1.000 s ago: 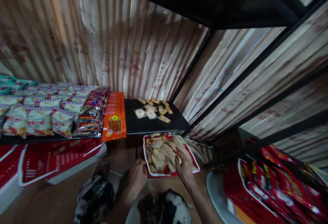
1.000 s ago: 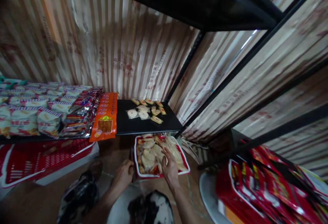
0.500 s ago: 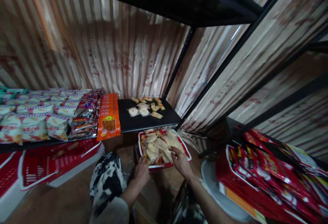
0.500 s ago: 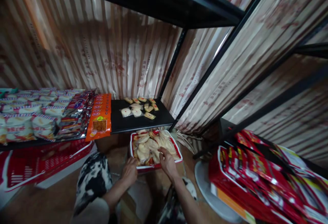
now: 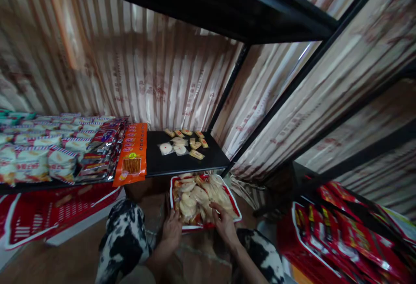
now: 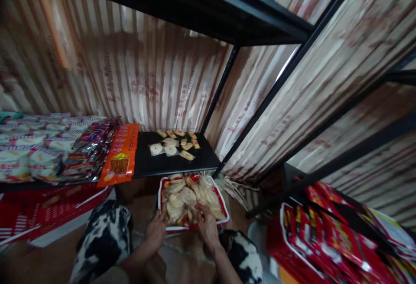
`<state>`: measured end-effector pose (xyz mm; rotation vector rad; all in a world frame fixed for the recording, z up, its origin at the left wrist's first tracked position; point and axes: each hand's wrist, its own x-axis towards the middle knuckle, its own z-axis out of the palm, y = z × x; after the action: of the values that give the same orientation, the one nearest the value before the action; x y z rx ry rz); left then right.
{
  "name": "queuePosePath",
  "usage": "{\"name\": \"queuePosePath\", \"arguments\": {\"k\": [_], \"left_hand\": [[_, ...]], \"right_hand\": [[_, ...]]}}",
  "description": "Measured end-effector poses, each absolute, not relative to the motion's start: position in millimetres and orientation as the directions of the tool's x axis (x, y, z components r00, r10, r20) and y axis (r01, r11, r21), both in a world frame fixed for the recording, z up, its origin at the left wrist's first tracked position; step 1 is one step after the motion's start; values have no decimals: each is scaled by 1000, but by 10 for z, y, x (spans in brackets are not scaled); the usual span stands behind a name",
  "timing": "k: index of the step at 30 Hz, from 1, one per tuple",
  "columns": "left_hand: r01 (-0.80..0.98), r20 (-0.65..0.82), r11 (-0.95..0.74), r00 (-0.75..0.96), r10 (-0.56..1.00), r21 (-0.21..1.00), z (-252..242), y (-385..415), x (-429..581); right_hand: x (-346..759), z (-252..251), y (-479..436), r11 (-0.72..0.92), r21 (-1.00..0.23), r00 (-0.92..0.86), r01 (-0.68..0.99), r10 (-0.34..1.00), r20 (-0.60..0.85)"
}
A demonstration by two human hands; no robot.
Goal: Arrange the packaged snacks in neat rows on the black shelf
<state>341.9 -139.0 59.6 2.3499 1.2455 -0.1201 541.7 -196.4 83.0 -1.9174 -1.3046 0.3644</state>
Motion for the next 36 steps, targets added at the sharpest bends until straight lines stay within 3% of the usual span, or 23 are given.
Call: {"name": "queuePosePath", "arguments": {"k": [11, 24, 29, 32, 36], "left_hand": [[827, -338, -501, 561, 755, 255, 645, -1345, 3500], [876, -328, -375, 466, 822, 305, 701, -1415, 3555], [920, -361, -275, 366, 858, 279, 727, -1465, 3650], [928, -368, -236, 335, 867, 288, 767, -1496, 3690], [923, -356, -219, 330, 874, 318, 805, -1535, 3704]], "right_hand": [[5537, 685, -1822, -199, -705, 407, 681, 903, 138], [5755, 677, -1552, 38, -515, 91, 857, 971, 222], [5815, 748, -1692, 199, -399, -57, 895, 938, 341], [5916, 733, -1791, 88, -296, 38, 951, 918, 395], [6118, 589, -1894, -111, -275, 205, 955, 916, 345]]}}
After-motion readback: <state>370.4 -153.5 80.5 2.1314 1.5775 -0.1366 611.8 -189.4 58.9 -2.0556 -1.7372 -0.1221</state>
